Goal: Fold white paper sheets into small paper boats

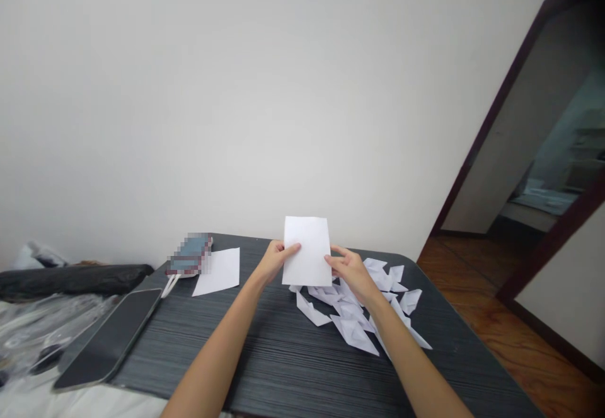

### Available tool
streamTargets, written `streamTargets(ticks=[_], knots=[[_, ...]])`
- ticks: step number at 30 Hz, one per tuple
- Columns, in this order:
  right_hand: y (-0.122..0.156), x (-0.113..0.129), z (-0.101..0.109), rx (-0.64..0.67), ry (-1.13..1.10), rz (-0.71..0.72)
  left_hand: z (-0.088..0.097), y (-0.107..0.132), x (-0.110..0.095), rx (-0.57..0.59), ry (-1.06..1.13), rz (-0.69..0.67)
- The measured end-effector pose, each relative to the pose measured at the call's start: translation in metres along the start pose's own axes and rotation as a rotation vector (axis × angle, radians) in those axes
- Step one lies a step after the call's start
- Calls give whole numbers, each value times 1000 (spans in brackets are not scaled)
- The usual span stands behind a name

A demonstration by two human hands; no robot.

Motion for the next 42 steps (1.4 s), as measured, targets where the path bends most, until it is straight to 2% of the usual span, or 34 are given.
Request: streamTargets(ticks=[5,8,12,15,18,20,23,26,29,32,35,37,39,42], knots=[[-10,-18,25,-95,80,-10,-3,-9,18,0,-190,-29],[-7,-21,24,-81,39,-8,-7,-8,22,70,-243,-27],[-2,-14,16,-36,-11,19,-17,0,23,121,-172,8],[-1,-5,29,-148,-24,137,-29,6,27,165,-66,60],[1,1,43,-258,73,251,-43,11,34,233,40,119],[4,7,45,-274,208,327,-37,9,34,139,118,99],[14,22,36,-274,448,500,-26,6,33,0,231,72],[23,30,22,-257,617,618,-29,6,30,19,269,64],[24,27,21,-312,648,562,-27,9,14,-3,65,-106],[20,19,31,-372,607,408,-21,23,-19,-140,-428,-440],[16,12,28,-254,579,263,-34,43,-48,-187,-914,-714],[16,8,17,-101,568,186,-41,53,-61,-190,-1067,-797],[21,7,2,48,551,130,-43,58,-71,-181,-1102,-802],[33,7,-22,252,476,49,-43,56,-72,-88,-986,-694]])
Point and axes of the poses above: each hand's wrist, its own y-axis away from the middle knuckle, its own z-axis out of the back of the hand, x = y × z, the point moved 9 cm from there along -y, towards the middle knuckle
